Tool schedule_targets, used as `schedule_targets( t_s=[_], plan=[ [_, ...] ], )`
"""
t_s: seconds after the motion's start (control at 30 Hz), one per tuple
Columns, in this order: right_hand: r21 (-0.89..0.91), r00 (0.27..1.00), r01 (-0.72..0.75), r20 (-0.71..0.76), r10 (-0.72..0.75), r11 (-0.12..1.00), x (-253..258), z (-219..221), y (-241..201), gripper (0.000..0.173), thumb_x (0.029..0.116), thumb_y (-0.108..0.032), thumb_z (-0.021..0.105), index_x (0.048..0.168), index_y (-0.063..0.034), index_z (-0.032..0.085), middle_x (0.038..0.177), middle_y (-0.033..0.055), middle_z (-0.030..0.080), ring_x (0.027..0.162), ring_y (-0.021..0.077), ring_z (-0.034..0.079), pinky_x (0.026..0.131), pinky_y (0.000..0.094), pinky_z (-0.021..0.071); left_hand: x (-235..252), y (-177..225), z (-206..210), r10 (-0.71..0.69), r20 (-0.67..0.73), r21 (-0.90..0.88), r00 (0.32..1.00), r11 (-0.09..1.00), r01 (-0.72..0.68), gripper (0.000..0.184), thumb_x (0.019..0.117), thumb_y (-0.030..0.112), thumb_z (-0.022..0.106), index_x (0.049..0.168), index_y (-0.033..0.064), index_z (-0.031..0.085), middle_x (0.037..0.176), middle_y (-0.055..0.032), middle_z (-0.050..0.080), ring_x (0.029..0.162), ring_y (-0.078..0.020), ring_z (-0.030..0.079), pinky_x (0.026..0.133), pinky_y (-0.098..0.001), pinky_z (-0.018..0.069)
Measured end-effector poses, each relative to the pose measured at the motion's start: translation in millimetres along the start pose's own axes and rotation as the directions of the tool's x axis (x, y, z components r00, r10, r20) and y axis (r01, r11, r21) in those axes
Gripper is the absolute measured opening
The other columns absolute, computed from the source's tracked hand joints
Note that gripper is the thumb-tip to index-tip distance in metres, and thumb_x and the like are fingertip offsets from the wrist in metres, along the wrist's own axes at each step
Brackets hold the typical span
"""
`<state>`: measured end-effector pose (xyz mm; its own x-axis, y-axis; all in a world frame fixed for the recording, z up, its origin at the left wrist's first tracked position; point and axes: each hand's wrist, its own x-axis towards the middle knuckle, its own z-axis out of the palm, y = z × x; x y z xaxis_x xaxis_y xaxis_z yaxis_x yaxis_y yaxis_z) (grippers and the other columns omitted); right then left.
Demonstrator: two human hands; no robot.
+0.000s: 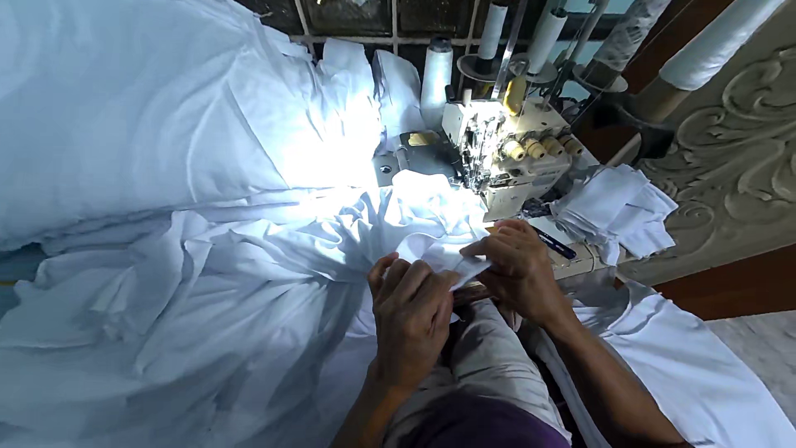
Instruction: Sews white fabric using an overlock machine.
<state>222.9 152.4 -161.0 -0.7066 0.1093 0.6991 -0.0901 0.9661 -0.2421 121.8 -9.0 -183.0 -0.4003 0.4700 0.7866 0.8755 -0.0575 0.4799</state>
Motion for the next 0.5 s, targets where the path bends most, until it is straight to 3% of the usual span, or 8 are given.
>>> schedule_targets(
  t_s=[0.13, 0.23, 0.3, 0.4, 0.5],
  plan=[
    [-0.094, 0.989, -0.079, -0.131, 0.066, 0.992, 0, 10, 15, 0.011, 0.0828, -0.008, 0.067, 0.087, -0.0028, 0.076, 0.072, 0.0087, 0.069, 0.067, 0.0209, 0.065, 0.094, 0.0464, 0.0464, 0, 3, 12, 0.053, 0.029, -0.003, 0.998, 0.999, -0.052, 0.019, 0.0942, 0.010, 0.060, 0.087, 0.0106, 0.078, 0.068, -0.0039, 0.057, 0.072, -0.0155, 0.055, 0.101, -0.0398, 0.0341],
    [-0.009, 0.961, -0.202, -0.195, 0.197, 0.979, -2, 15, 28, 0.008, 0.0825, -0.005, 0.067, 0.084, 0.0004, 0.073, 0.073, 0.0095, 0.068, 0.068, 0.0204, 0.063, 0.089, 0.0465, 0.0458, 2, 1, 22, 0.059, 0.074, 0.018, 0.996, 0.998, -0.060, 0.021, 0.0931, 0.010, 0.059, 0.087, 0.0104, 0.079, 0.066, -0.0048, 0.057, 0.069, -0.0174, 0.055, 0.098, -0.0423, 0.0361],
    [0.095, 0.930, -0.301, -0.190, 0.314, 0.949, -6, 13, 33, 0.008, 0.0846, -0.005, 0.065, 0.086, -0.0003, 0.071, 0.073, 0.0070, 0.066, 0.067, 0.0157, 0.060, 0.079, 0.0399, 0.0464, 3, 0, 30, 0.063, 0.112, 0.031, 0.992, 0.997, -0.067, 0.022, 0.0937, 0.010, 0.058, 0.088, 0.0103, 0.079, 0.066, -0.0049, 0.057, 0.069, -0.0187, 0.055, 0.096, -0.0436, 0.0365],
    [0.336, 0.853, -0.441, -0.133, 0.505, 0.832, -13, 8, 35, 0.007, 0.0913, -0.003, 0.060, 0.084, -0.0041, 0.062, 0.069, 0.0026, 0.059, 0.055, 0.0052, 0.051, 0.049, 0.0198, 0.0401, 5, 1, 44, 0.083, 0.146, 0.036, 0.986, 0.995, -0.090, 0.024, 0.0939, 0.009, 0.056, 0.092, 0.0095, 0.080, 0.066, -0.0053, 0.057, 0.069, -0.0197, 0.056, 0.096, -0.0446, 0.0371],
    [0.567, 0.762, -0.499, -0.072, 0.643, 0.655, -14, 9, 36, 0.017, 0.0939, -0.004, 0.053, 0.079, -0.0093, 0.058, 0.067, -0.0028, 0.054, 0.055, -0.0007, 0.048, 0.049, 0.0148, 0.0379, 9, 4, 55, 0.105, 0.174, 0.050, 0.979, 0.992, -0.116, 0.024, 0.0958, 0.010, 0.055, 0.094, 0.0093, 0.080, 0.067, -0.0053, 0.056, 0.071, -0.0203, 0.055, 0.095, -0.0437, 0.0371]
  ],
)
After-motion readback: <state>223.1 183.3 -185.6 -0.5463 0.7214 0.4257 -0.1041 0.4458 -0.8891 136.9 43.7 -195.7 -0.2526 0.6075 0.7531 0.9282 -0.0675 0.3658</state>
